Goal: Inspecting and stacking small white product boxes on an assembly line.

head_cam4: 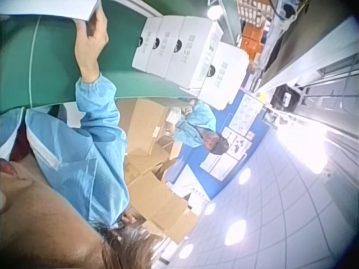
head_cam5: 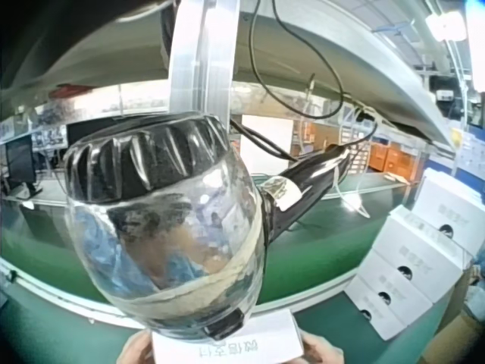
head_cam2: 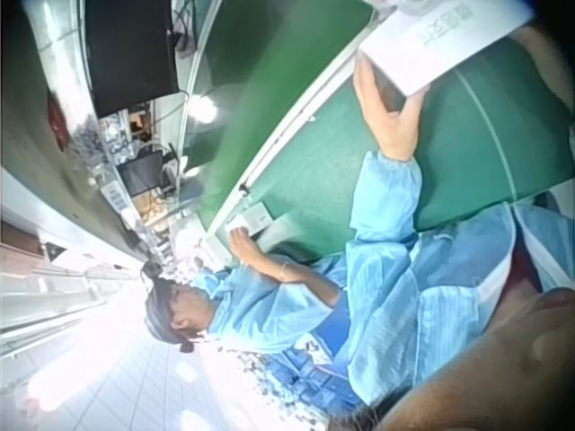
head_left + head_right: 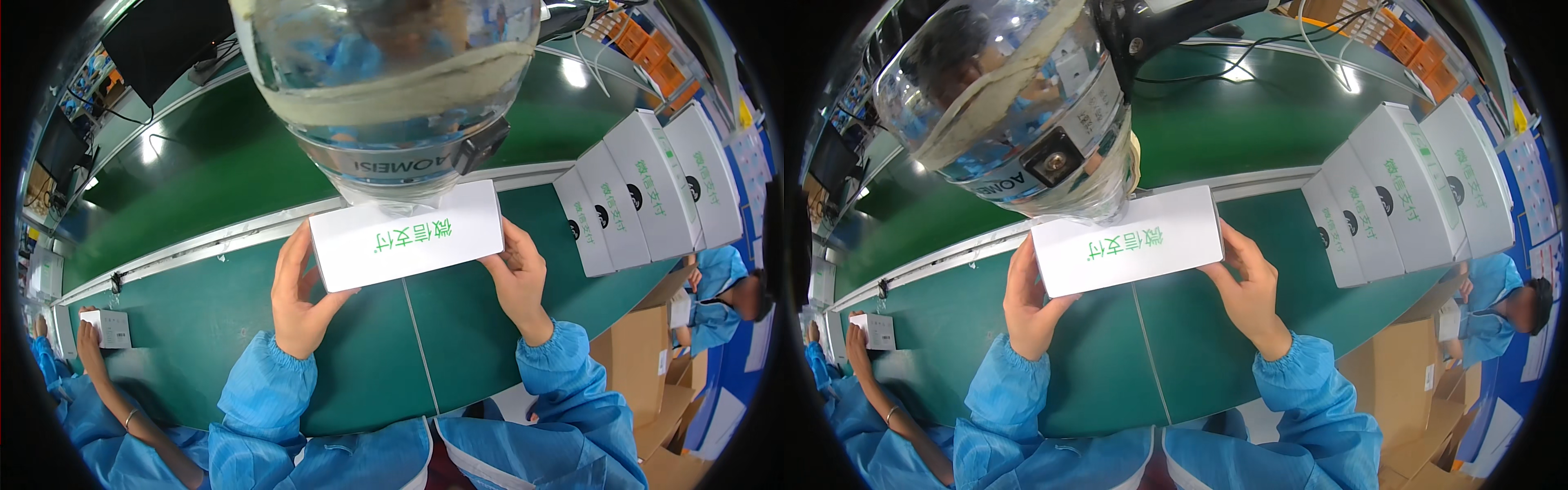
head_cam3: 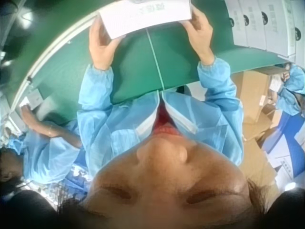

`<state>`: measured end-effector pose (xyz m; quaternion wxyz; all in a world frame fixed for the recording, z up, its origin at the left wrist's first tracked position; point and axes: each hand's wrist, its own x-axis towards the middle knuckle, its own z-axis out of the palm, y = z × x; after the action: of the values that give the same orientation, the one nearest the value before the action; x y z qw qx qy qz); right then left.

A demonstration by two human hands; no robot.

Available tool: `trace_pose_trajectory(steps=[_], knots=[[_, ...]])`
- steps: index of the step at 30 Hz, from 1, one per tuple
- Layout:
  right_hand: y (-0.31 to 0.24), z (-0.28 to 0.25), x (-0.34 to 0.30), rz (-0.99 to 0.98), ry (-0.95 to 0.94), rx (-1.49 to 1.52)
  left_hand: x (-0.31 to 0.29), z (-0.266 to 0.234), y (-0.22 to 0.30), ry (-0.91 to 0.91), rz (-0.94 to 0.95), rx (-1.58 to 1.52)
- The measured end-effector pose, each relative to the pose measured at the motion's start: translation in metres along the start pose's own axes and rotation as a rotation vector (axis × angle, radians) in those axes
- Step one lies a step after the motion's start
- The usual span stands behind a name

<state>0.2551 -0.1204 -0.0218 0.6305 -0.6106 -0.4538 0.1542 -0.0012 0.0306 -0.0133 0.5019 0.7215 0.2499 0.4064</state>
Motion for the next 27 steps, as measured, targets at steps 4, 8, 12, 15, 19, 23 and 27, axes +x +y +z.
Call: trace_pose_trajectory(steps=[4, 8, 12, 15, 19, 23, 27], knots=[[0.003, -0.001, 0.0, -0.014, -0.003, 0.022, 0.0, 0.001, 0.003, 0.011, -0.008, -0.006], [0.002, -0.001, 0.0, 0.004, -0.001, 0.037, 0.0, 0.0, 0.001, -0.005, -0.024, -0.025], [0.004, -0.001, 0.0, 0.012, 0.004, 0.045, 0.001, 0.003, 0.011, 0.031, -0.11, -0.118], [0.003, -0.001, 0.0, 0.018, 0.006, 0.041, 0.002, 0.003, 0.014, 0.035, -0.136, -0.142], [0.002, 0.0, 0.0, 0.02, 0.004, 0.037, 0.003, 0.003, 0.015, 0.037, -0.141, -0.144], [0.002, 0.0, 0.0, 0.031, 0.003, 0.038, 0.003, 0.004, 0.015, 0.04, -0.142, -0.151], [0.003, -0.001, 0.0, 0.035, 0.005, 0.032, 0.003, 0.003, 0.014, 0.039, -0.138, -0.15]])
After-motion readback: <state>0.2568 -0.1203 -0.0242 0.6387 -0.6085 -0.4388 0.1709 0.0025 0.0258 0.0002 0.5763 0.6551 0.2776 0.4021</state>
